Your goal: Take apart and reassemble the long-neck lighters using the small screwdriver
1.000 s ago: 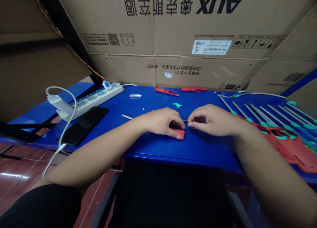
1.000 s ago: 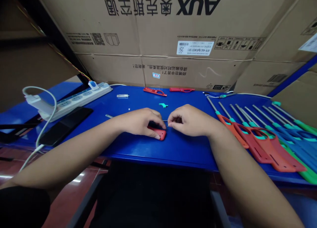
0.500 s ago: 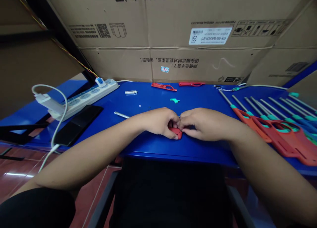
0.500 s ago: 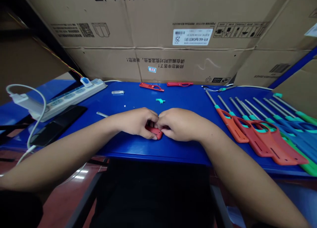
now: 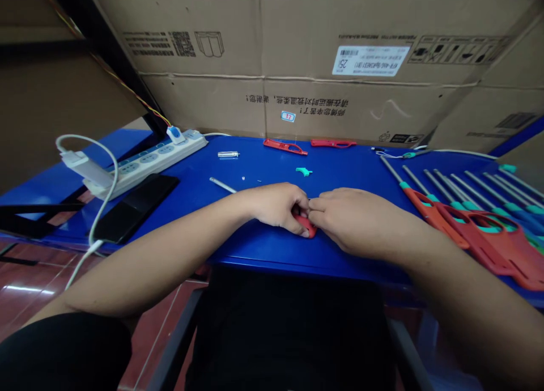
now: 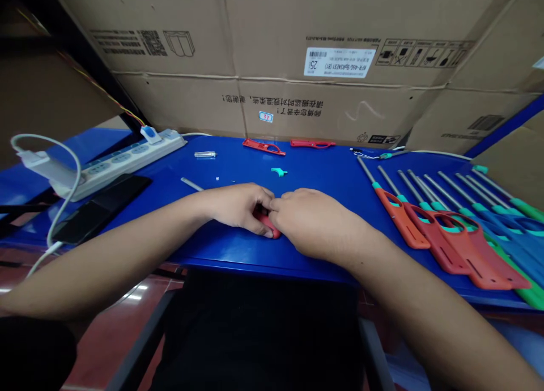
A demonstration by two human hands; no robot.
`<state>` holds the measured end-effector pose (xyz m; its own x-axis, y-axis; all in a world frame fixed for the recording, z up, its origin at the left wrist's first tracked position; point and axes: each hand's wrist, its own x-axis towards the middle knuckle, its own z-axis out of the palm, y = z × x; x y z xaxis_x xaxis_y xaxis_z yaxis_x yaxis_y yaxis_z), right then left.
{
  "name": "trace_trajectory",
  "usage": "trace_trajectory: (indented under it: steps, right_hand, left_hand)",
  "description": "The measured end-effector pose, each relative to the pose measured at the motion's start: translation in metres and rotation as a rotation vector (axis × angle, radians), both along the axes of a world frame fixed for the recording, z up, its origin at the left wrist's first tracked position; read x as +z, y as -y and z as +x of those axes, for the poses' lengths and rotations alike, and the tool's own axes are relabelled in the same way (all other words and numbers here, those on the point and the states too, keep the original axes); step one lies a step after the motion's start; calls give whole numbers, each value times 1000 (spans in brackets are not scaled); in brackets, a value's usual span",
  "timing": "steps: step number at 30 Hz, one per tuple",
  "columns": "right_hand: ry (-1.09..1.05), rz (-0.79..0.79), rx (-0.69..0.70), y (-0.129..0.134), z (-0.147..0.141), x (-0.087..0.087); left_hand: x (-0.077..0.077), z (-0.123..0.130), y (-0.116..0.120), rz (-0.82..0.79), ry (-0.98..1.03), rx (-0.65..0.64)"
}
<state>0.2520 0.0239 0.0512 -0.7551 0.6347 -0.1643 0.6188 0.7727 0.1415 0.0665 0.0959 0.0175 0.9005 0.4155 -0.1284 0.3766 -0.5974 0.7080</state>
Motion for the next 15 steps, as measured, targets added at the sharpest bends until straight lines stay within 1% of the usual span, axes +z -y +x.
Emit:
trace_trajectory:
  steps: [4, 8, 11, 15]
  right_hand:
    - [24, 49, 64, -1, -8, 0]
    - [1, 26, 82, -2, -10, 0]
    - [-52, 25, 110, -2, -1, -5]
    - [-204, 106, 130, 4, 20, -17]
  left_hand:
    - [-5, -1, -3, -25, 25, -8]
    - [-6, 0, -5, -11, 10, 7]
    - [-5, 0, -5, 17, -5, 1]
    - [-3, 0, -4, 37, -16, -18]
